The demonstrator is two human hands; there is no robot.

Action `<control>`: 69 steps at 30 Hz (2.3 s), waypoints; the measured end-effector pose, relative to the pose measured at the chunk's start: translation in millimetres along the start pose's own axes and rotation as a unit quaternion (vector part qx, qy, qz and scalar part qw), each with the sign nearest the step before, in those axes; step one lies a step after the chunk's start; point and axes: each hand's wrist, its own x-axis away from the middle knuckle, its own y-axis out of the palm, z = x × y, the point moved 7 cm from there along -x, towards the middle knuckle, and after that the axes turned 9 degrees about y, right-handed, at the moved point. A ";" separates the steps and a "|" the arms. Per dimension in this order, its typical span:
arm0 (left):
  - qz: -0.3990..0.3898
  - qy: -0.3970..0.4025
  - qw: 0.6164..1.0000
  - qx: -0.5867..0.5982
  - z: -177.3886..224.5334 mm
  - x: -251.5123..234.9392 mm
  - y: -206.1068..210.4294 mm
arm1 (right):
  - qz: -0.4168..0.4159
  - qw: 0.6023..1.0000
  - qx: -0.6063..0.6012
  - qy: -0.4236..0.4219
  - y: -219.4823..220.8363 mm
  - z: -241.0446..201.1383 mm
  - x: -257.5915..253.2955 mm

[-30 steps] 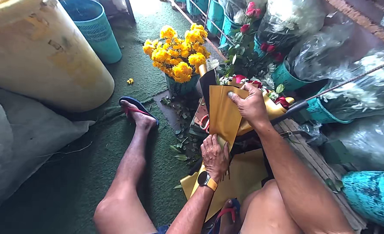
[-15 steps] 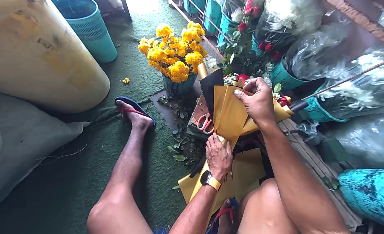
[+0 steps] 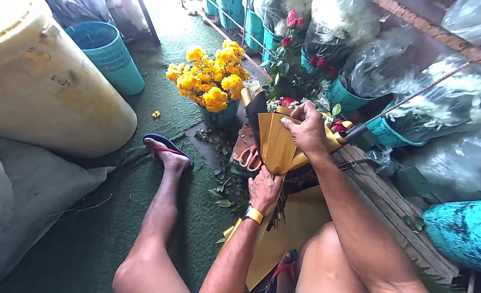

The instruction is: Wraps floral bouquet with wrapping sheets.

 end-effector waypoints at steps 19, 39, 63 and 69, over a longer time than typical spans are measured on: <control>-0.053 0.005 0.998 -0.013 -7.0 19.3 2.8 | -0.029 0.966 -0.143 0.212 41.1 195.3 183.4; -0.140 0.076 0.898 0.409 -14.2 -4.1 25.6 | 0.023 0.854 -0.378 0.357 66.7 227.5 188.9; -0.070 -0.009 0.940 0.333 -13.7 -0.6 29.0 | 0.040 0.916 0.383 -0.111 4.8 -11.7 -9.2; -0.010 0.058 0.895 0.442 39.2 49.1 -19.9 | 0.098 0.990 -0.036 -0.092 -114.3 -15.2 194.6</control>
